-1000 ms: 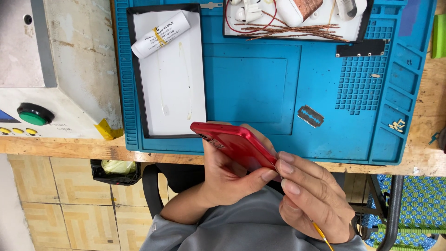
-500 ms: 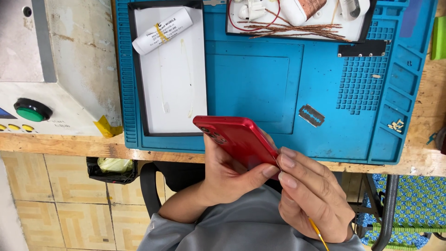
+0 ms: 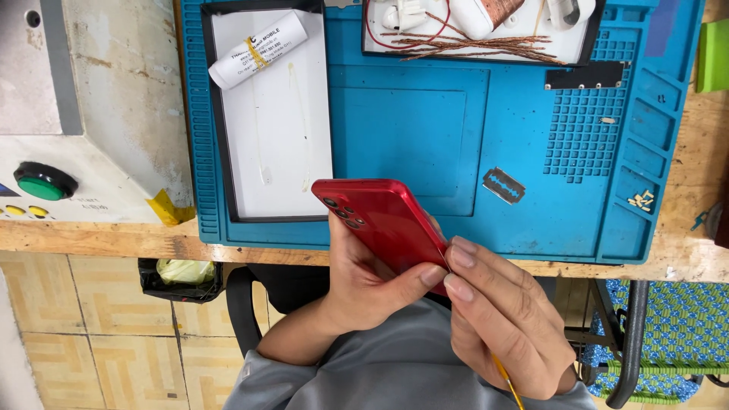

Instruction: Repairing a smartphone by prying the back cover off using a razor blade and a prying tool.

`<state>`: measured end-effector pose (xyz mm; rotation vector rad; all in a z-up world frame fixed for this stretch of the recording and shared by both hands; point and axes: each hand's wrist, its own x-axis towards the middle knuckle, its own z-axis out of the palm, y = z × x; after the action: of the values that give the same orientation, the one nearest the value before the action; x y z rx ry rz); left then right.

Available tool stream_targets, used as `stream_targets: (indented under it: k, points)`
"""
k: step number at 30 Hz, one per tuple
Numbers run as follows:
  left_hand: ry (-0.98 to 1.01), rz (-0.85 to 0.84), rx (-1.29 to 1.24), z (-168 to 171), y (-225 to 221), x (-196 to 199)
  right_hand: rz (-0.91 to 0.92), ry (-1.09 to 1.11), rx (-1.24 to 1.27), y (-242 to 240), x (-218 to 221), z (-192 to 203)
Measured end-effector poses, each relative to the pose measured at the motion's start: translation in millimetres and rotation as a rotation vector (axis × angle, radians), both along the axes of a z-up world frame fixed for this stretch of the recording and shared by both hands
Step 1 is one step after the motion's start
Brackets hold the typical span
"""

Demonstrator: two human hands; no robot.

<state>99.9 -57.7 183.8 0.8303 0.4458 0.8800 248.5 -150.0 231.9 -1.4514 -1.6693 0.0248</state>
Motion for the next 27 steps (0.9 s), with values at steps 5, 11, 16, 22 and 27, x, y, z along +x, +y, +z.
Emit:
stream_targets:
  k: [5,11,16,22,27]
  points:
    - [-0.036,-0.003,0.005,-0.4,1.5,0.7,0.014,-0.013,-0.017,1.5,-0.9,7.3]
    - [-0.048,0.002,0.018,-0.6,2.3,0.9,0.003,-0.007,-0.034,4.0,-2.3,11.1]
    - [-0.031,0.001,0.030,-0.4,2.9,0.0,-0.025,0.010,-0.046,2.5,-6.3,12.0]
    - [-0.033,-0.007,0.007,-1.6,2.4,-0.3,-0.018,-0.017,-0.024,5.3,-3.6,11.2]
    - [-0.023,-0.004,0.016,-1.3,2.9,-0.5,-0.046,-0.001,-0.006,7.4,-7.8,10.9]
